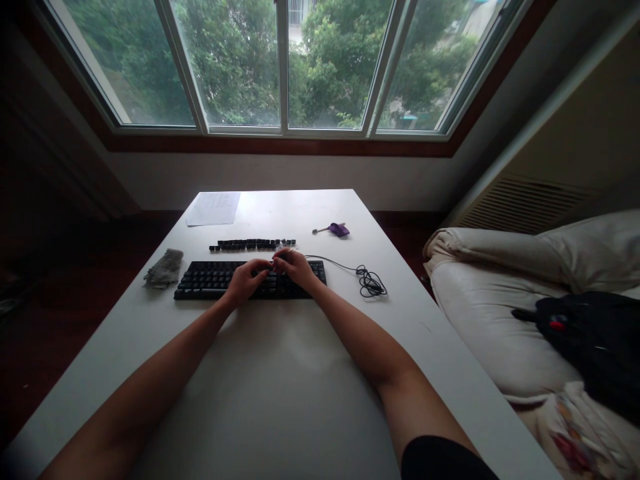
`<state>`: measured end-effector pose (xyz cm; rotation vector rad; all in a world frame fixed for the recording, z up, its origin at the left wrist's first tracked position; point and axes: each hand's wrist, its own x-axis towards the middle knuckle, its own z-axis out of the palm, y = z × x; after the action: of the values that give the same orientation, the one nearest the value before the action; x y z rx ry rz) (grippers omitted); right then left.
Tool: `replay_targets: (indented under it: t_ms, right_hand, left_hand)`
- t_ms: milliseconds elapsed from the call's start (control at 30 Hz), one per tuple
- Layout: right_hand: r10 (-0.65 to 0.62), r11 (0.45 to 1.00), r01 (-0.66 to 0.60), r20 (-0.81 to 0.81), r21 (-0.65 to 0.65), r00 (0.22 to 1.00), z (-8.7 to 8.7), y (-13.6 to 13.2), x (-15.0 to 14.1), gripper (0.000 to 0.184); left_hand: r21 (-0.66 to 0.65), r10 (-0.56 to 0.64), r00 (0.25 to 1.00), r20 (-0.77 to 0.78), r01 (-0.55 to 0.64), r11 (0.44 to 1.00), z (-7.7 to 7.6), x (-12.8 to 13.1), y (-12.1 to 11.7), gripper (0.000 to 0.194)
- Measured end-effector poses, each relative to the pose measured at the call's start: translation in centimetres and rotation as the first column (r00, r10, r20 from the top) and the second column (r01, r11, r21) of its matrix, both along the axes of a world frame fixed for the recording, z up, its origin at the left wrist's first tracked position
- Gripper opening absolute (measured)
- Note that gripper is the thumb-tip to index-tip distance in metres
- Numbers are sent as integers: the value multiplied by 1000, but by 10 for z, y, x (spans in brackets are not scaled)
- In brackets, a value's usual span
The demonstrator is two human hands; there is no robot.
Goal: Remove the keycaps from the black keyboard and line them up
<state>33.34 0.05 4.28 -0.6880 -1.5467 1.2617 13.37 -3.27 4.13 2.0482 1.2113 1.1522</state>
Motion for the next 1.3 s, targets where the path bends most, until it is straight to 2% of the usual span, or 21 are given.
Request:
replay_targets:
  t_ms: [400, 800, 933, 1100, 1300]
  right_hand:
    - [-50, 997, 43, 122, 59, 991, -9, 3, -2, 33]
    - [-94, 995, 89, 104, 49, 990, -9, 3, -2, 34]
    - [-115, 993, 111, 134, 40, 984, -7, 0, -2, 35]
    - [-166, 982, 133, 269, 137, 949, -3, -7, -5, 32]
    - [-169, 981, 138, 250, 136, 953, -8, -5, -5, 33]
  left_hand:
    - [-5, -5, 998, 55, 5, 1000, 2, 2, -1, 20]
    - [-41, -72, 994, 80, 75, 996, 7, 1, -3, 29]
    - [-64, -75, 995, 67, 79, 995, 8, 0, -3, 29]
    - [-65, -60, 998, 31, 62, 996, 5, -2, -1, 26]
    - [-54, -61, 998, 17, 61, 997, 6, -3, -1, 26]
